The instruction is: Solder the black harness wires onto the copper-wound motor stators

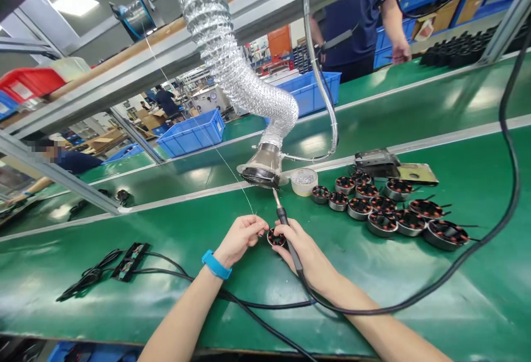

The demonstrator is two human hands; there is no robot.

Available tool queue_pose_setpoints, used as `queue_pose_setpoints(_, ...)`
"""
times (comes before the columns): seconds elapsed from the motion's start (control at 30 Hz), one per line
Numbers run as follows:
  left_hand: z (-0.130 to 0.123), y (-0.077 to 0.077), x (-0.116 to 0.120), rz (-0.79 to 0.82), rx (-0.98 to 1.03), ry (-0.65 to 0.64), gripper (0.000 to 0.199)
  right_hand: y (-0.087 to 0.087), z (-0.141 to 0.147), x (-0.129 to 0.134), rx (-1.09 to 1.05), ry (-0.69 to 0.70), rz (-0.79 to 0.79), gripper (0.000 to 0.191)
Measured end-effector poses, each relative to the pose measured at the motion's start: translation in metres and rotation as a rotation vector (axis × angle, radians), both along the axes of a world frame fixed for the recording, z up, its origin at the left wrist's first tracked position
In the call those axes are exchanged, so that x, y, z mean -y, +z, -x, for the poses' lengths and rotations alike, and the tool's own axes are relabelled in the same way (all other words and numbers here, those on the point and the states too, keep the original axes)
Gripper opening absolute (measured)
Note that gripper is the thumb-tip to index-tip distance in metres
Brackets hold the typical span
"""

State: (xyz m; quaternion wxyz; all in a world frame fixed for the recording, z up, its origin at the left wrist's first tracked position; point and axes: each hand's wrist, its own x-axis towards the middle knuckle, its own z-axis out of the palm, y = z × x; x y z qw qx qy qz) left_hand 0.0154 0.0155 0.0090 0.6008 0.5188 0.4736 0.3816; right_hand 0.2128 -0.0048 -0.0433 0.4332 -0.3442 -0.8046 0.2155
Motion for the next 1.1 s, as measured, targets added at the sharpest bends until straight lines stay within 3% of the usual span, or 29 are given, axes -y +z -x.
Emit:
queue_pose_setpoints(0.1,0.008,0.004,0.008,-0.021,-0.185,0.051,0.048,0.0,0.0,0.0,0.001,-0.004,0.0,0.02)
queue_pose_setpoints(0.2,0.016,0.008,0.016,-0.018,-0.285,0.028,0.044,-0.002,0.0,0.0,0.009,-0.001,0.011,0.019)
queue_pose_setpoints(0.33,0.015,0.008,0.018,0.069,-0.159,-0.015,0.026,-0.005,0.001,-0.001,-0.007,-0.017,0.016,0.02)
queue_pose_setpoints(0.5,0.001,0.004,0.015,0.116,0.0,-0.011,0.025,-0.008,0.002,-0.001,-0.03,-0.008,0.006,0.02)
queue_pose_setpoints(0.77,0.004,0.001,0.015,-0.027,-0.192,0.02,0.03,-0.004,0.001,0.0,-0.036,0.011,0.046,0.022)
queue_pose_setpoints(0.97,0.016,-0.001,0.022,-0.002,-0.284,-0.162,0.037,-0.005,0.0,0.001,-0.049,0.018,0.037,0.025)
queue_pose_setpoints(1.1,0.015,0.003,0.021,-0.075,-0.259,-0.166,0.034,-0.005,0.0,0.001,-0.028,0.012,0.039,0.024)
